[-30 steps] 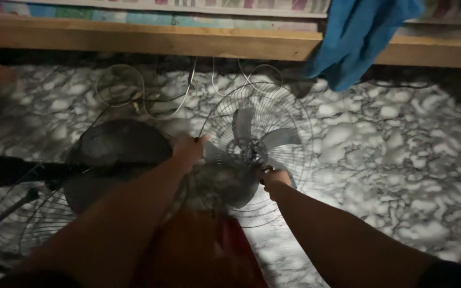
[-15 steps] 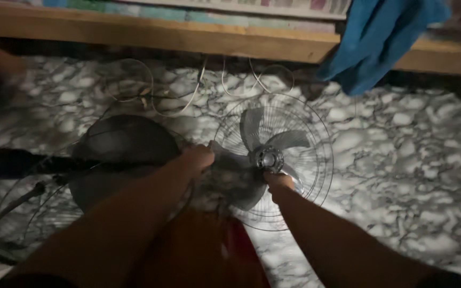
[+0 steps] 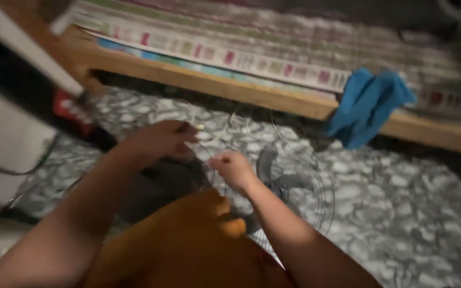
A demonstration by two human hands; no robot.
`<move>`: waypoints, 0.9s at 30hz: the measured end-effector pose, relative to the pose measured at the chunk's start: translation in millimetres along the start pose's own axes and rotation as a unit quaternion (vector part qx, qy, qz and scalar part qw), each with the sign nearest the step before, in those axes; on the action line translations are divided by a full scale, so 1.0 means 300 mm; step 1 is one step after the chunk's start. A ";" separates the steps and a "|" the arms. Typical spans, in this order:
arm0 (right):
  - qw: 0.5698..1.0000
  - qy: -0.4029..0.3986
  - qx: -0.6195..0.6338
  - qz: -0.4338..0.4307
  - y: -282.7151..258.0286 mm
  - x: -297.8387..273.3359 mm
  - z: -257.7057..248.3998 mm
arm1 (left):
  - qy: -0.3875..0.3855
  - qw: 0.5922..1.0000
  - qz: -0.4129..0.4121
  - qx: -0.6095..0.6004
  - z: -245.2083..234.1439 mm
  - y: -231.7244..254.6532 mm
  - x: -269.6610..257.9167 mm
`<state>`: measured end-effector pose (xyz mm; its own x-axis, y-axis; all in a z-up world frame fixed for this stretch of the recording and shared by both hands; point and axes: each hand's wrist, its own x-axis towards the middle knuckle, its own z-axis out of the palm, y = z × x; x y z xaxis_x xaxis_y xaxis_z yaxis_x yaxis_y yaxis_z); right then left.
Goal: The person removes the front grille of a standing electric fan using a screwdriver, then detaches the fan blades and the rear grille. They wipe the exposed motor housing with a red cloth. The video ends with the fan partially disassembled and not reassembled.
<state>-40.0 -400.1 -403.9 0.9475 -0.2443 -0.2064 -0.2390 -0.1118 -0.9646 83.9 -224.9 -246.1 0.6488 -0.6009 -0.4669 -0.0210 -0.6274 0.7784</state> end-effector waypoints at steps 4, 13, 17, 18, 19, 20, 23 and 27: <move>0.926 -0.146 -0.240 -0.252 -0.473 -0.102 0.086 | 0.146 0.960 -0.066 0.229 -0.180 -0.014 -0.398; 0.766 -0.403 -0.406 -0.293 -0.686 -0.522 0.553 | 0.229 0.967 -0.102 -0.043 -0.232 -0.264 -0.972; 0.718 -0.387 -0.457 -0.355 -0.667 -0.556 0.642 | 0.250 0.949 -0.098 -0.166 -0.144 -0.280 -1.052; 0.709 -0.387 -0.464 -0.364 -0.677 -0.552 0.648 | 0.252 0.944 -0.081 -0.197 -0.137 -0.277 -1.068; 0.709 -0.397 -0.465 -0.351 -0.697 -0.545 0.649 | 0.255 0.938 -0.065 -0.228 -0.133 -0.271 -1.078; 0.710 -0.407 -0.466 -0.336 -0.724 -0.538 0.641 | 0.253 0.931 -0.048 -0.258 -0.132 -0.262 -1.088; 0.780 -0.453 -0.359 -0.239 -0.855 -0.538 0.592 | 0.297 0.906 0.039 -0.300 -0.160 -0.214 -1.116; 0.840 -0.524 0.138 0.016 -1.114 -0.598 0.471 | 0.428 0.852 0.089 -0.289 -0.251 -0.127 -1.155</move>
<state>-100.2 -182.8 -67.9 0.6427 0.7559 -0.1252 -0.3474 0.1419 -0.9269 -82.8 44.6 -82.5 0.9966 0.0746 -0.0349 0.0399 -0.0675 0.9969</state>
